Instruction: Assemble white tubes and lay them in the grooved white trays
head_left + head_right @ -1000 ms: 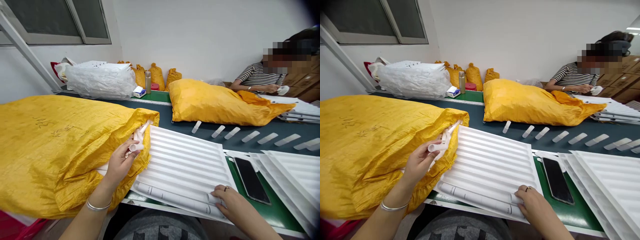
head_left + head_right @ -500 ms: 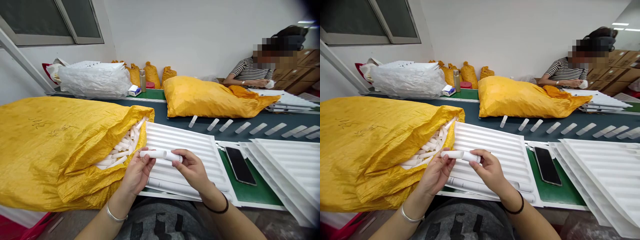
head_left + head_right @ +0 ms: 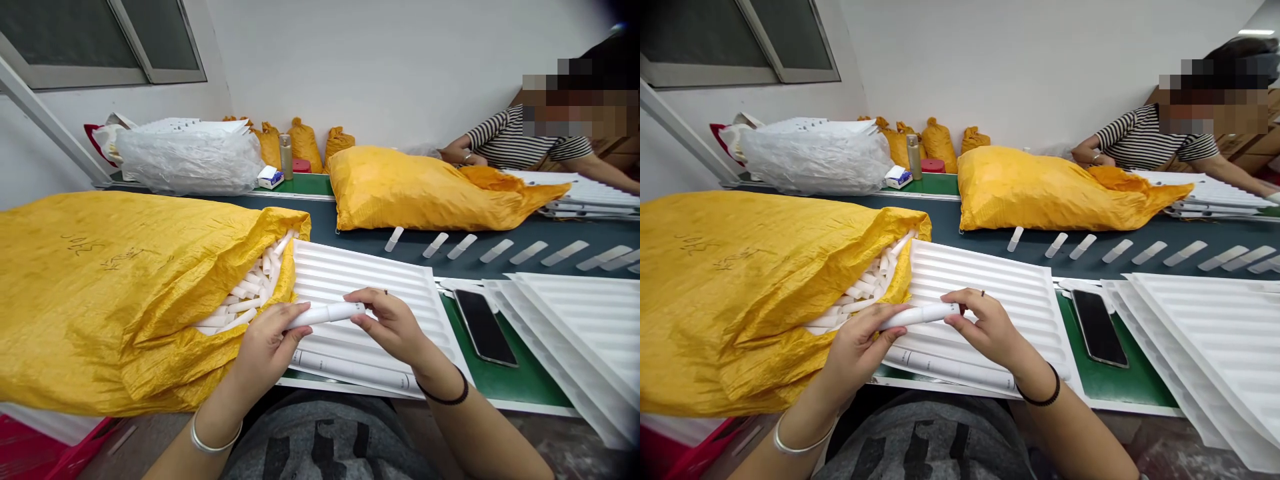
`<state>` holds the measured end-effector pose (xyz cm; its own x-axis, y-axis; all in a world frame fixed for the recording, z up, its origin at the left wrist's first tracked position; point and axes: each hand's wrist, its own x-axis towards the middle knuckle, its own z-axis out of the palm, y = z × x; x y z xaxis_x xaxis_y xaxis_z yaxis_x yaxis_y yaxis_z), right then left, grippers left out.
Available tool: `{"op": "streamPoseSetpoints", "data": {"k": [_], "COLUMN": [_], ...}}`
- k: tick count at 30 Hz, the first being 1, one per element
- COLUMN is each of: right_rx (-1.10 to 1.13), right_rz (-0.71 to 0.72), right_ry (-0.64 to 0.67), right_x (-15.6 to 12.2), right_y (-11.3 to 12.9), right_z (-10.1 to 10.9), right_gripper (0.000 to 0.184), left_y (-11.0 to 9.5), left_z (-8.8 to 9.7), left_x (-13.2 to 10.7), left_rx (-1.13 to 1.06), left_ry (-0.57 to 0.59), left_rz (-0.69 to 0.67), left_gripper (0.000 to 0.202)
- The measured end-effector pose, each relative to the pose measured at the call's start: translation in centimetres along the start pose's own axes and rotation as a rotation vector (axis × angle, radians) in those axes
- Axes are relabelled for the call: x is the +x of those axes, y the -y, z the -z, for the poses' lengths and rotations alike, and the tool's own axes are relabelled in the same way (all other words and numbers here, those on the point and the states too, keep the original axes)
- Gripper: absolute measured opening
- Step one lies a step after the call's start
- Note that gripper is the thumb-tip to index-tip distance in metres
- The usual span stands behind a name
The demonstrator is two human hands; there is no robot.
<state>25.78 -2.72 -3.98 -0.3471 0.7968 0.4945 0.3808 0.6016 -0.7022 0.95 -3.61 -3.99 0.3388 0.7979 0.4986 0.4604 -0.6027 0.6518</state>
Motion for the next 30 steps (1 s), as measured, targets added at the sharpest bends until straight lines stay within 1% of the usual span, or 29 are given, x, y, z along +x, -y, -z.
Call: {"op": "streamPoseSetpoints", "data": {"k": [2, 4, 7, 11, 13, 16, 17, 18, 19, 22, 23, 24, 26, 28, 30], "right_rx": [0.035, 0.13, 0.321, 0.486, 0.554, 0.616, 0.604, 0.559, 0.476, 0.132, 0.053, 0.011, 0.019, 0.072, 0.12], "right_rz": [-0.077, -0.187, -0.339, -0.47, -0.544, -0.644, -0.64, -0.6, -0.526, -0.206, -0.13, -0.087, -0.094, -0.171, -0.245], "right_ry": [-0.005, 0.007, 0.037, 0.057, 0.09, 0.182, 0.203, 0.212, 0.213, 0.167, 0.165, 0.177, 0.233, 0.303, 0.341], "right_x": [-0.2, -0.2, 0.0, 0.3, 0.5, 0.5, 0.5, 0.5, 0.4, 0.1, -0.1, -0.2, -0.5, -1.1, -1.9], "right_y": [-0.1, 0.0, 0.4, 0.8, 0.9, 0.9, 1.0, 1.0, 1.1, 1.2, 1.1, 1.0, 0.7, 0.4, 0.3], "right_z": [-0.2, -0.3, -0.6, -0.7, -0.9, -1.2, -1.3, -1.4, -1.4, -1.5, -1.5, -1.4, -1.5, -1.7, -2.2], "right_gripper": [0.024, 0.025, 0.028, 0.031, 0.033, 0.038, 0.038, 0.038, 0.038, 0.035, 0.034, 0.032, 0.03, 0.03, 0.031], "left_y": [0.0, 0.0, 0.1, 0.3, 0.5, 0.7, 0.8, 0.9, 0.9, 0.8, 0.7, 0.6, 0.5, 0.6, 0.9], "left_z": [-0.2, -0.4, -0.5, -0.5, -0.5, -0.5, -0.5, -0.6, -0.6, -0.8, -0.9, -1.0, -1.1, -1.3, -1.6], "left_x": [-0.2, -0.4, -0.5, -0.6, -0.6, -0.8, -0.9, -0.9, -1.0, -1.1, -1.2, -1.4, -1.9, -2.6, -3.2], "left_rx": [0.077, 0.127, 0.171, 0.206, 0.213, 0.212, 0.209, 0.205, 0.198, 0.151, 0.132, 0.113, 0.093, 0.088, 0.073], "left_ry": [-0.061, -0.1, -0.117, -0.143, -0.133, -0.082, -0.075, -0.075, -0.077, -0.068, -0.057, -0.047, -0.02, 0.018, 0.068], "left_rz": [-0.111, -0.177, -0.246, -0.336, -0.379, -0.423, -0.415, -0.389, -0.351, -0.239, -0.222, -0.215, -0.213, -0.204, -0.167], "left_gripper": [0.032, 0.035, 0.043, 0.051, 0.054, 0.055, 0.055, 0.053, 0.051, 0.042, 0.04, 0.039, 0.039, 0.039, 0.037]}}
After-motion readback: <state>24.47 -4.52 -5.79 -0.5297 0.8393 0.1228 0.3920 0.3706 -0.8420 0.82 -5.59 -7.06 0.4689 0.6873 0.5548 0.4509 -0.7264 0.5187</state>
